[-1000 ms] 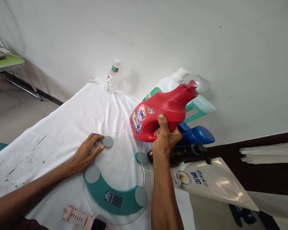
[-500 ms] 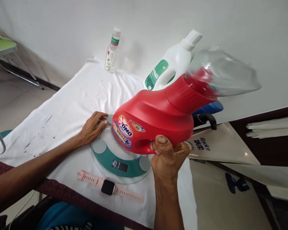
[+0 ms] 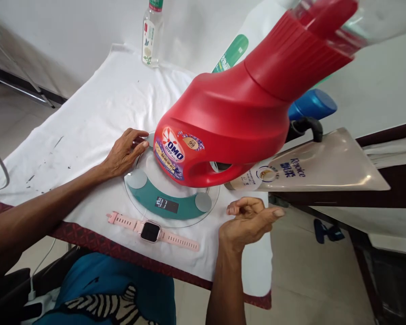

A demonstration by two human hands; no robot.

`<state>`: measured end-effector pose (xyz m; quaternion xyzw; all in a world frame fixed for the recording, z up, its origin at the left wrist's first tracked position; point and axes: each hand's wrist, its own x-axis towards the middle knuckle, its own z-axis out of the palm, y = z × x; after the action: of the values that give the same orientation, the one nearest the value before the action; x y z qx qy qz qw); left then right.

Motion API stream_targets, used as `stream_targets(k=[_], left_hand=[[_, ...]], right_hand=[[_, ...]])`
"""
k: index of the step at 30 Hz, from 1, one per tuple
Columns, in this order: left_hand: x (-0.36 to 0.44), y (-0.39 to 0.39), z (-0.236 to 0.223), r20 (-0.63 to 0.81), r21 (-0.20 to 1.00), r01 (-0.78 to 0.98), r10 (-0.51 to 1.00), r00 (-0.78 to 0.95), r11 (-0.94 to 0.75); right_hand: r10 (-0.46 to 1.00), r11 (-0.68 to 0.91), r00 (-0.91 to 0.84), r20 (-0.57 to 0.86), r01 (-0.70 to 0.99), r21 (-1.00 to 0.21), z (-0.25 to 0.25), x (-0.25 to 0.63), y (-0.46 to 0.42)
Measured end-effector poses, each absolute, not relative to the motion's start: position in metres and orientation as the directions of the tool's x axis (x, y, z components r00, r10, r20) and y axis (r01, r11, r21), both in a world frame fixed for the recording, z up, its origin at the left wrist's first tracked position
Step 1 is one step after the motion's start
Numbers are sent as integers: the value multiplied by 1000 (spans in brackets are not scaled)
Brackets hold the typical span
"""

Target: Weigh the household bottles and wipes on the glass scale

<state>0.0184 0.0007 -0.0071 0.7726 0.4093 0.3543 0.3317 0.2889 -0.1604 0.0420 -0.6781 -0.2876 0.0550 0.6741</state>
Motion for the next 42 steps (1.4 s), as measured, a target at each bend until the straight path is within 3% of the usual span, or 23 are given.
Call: stream_targets(k=[2, 7, 16, 32, 35, 37, 40, 42], left_hand=[[19, 0, -6, 274, 798, 407, 869, 412, -444], [19, 0, -3, 292, 774, 423, 859, 421, -470], [18, 1, 1, 278, 748, 464, 860, 429, -474], [17, 1, 1, 273, 736, 478, 856, 438, -480], [18, 2, 0, 275, 746, 469, 859, 431, -474], [18, 0, 0, 281, 759, 455, 865, 416, -466], [19, -4, 1, 273, 800, 419, 882, 384, -430], [19, -6, 1, 267, 824, 391, 891, 368, -409]], right_hand=[[424, 5, 879, 219, 239, -971, 23, 296, -175], [544, -41, 839, -5, 21, -999, 5, 299, -182], [534, -64, 843, -73, -46, -997, 6, 301, -179], [533, -90, 844, -66, -21, -996, 4, 300, -178], [510, -81, 860, -24, 20, -997, 5, 296, -178], [470, -40, 879, 82, 114, -993, 14, 292, -177], [431, 114, 853, 294, 272, -956, 43, 285, -166], [465, 232, 806, 366, 289, -929, 67, 277, -151]])
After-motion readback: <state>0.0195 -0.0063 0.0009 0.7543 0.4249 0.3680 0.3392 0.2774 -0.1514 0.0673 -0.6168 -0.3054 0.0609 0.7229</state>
